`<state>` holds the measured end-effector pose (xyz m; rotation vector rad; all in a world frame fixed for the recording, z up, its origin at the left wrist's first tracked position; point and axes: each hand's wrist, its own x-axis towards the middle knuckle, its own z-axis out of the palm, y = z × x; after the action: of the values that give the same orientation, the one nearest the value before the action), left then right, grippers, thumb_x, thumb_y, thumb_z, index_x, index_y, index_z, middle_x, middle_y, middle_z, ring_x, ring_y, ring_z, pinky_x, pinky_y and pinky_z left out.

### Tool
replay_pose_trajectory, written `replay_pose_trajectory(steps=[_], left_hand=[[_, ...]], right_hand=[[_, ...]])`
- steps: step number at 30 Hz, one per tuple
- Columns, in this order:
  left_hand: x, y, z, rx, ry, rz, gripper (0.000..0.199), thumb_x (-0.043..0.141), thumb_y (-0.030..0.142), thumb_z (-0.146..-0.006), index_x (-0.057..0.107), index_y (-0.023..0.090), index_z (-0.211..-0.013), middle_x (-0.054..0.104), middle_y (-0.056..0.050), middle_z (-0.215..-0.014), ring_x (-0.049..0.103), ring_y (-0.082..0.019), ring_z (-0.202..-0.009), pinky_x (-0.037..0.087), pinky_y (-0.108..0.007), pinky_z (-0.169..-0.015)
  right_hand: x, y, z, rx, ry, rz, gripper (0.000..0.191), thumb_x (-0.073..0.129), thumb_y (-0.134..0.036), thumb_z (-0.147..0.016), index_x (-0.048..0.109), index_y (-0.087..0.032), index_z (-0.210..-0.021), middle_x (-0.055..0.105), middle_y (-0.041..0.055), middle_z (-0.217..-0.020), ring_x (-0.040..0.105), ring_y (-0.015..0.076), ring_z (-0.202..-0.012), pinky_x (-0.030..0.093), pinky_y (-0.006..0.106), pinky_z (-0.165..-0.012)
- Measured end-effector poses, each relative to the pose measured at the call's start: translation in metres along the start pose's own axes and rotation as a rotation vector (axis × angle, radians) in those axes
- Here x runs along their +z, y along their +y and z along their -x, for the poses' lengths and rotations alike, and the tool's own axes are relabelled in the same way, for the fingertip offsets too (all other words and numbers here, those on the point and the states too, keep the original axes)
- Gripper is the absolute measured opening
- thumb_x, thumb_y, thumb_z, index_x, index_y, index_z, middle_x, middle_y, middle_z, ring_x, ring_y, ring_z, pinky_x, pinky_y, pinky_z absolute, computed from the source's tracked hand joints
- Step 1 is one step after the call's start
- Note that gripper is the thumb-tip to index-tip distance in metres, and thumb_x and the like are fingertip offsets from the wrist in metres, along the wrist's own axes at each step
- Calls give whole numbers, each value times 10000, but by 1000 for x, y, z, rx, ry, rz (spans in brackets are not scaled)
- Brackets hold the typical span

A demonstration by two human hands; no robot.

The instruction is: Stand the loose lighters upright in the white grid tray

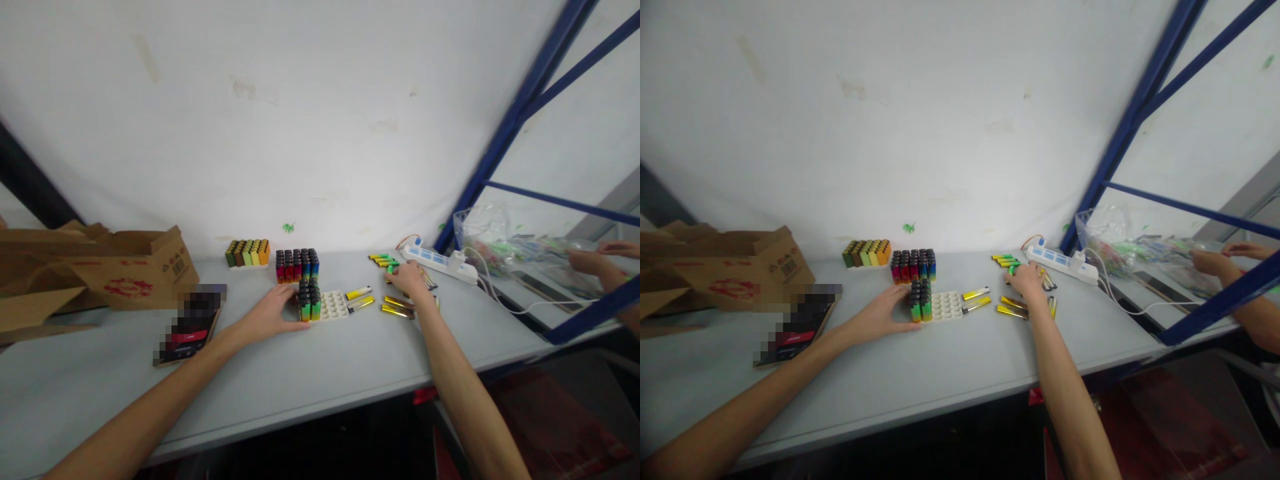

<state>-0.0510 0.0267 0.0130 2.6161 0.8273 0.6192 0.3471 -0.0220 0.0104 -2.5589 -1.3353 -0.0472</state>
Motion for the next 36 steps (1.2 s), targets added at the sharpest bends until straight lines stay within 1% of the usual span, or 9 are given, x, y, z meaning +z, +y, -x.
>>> replay_pose_trajectory(steps=[6, 9, 13, 17, 23, 27, 30, 33, 36], left_hand=[[-1, 1, 0, 3, 10, 3, 702, 832, 625, -706, 658, 140, -1184, 675, -160, -1267, 629, -363, -1196, 509, -486, -1071], [-1, 1, 0, 8, 7, 3, 673, 828, 637, -704, 672, 148, -1139, 675, -158, -1273, 625, -365, -1203, 504, -491, -1077], [0, 1, 0, 11, 23, 17, 694, 835, 633, -695, 672, 152, -1169, 672, -158, -1295, 622, -367, -1210, 499, -501, -1086], [-1, 1, 0, 3, 19, 17, 675, 830, 639, -696, 680, 159, -1146, 679, -160, -1272, 622, -367, -1208, 505, -501, -1078], [-1, 2, 0, 0, 25, 14, 643, 827, 648, -688, 687, 164, -1088, 694, -149, -1219, 636, -367, -1172, 525, -494, -1041], [-2, 3, 0, -10, 25, 22, 642, 837, 635, -679, 686, 167, -1090, 698, -143, -1212, 636, -365, -1173, 521, -493, -1044], [-2, 4, 0, -11, 22, 27, 654, 837, 630, -682, 682, 163, -1113, 698, -143, -1219, 637, -364, -1173, 521, -490, -1042], [-2, 4, 0, -16, 19, 26, 654, 832, 640, -682, 685, 167, -1110, 703, -139, -1209, 643, -368, -1162, 525, -493, -1034], [-2, 4, 0, -4, 30, 28, 680, 834, 642, -683, 679, 170, -1147, 694, -141, -1245, 632, -372, -1191, 511, -496, -1060]], right_hand=[[1, -1, -4, -143, 103, -119, 263, 610, -306, -892, 747, -87, -940, 676, 267, -1180, 532, 388, -1293, 386, 521, -1110], [-3, -7, -4, -207, 154, -493, 231, 624, -343, -897, 662, -125, -964, 708, 234, -1120, 628, 346, -1178, 476, 528, -1041], [-9, -30, 13, -349, -53, -1284, 444, 713, -528, -854, 517, -223, -1110, 760, 110, -1028, 736, 268, -952, 604, 474, -839], [-16, -54, 36, -428, -285, -1581, 623, 830, -422, -772, 495, -286, -1279, 734, 53, -1129, 743, 205, -909, 588, 452, -916], [-16, -72, 54, -347, -437, -1591, 413, 794, -333, -772, 613, -272, -1138, 610, -40, -904, 654, 131, -742, 570, 326, -771], [-11, -80, 58, -355, -473, -1538, 363, 749, -487, -814, 592, -241, -1030, 611, -35, -863, 493, 82, -571, 395, 230, -531], [-8, -86, 61, -363, -402, -1454, 435, 674, -633, -847, 579, -223, -957, 545, -49, -703, 373, 87, -520, 275, 226, -474], [-6, -90, 62, -350, -314, -1369, 538, 610, -743, -838, 494, -225, -750, 376, -73, -574, 319, 98, -498, 247, 236, -459], [-1, -89, 61, -376, -243, -1255, 596, 542, -775, -856, 403, -236, -640, 350, -60, -544, 306, 102, -494, 241, 246, -451]])
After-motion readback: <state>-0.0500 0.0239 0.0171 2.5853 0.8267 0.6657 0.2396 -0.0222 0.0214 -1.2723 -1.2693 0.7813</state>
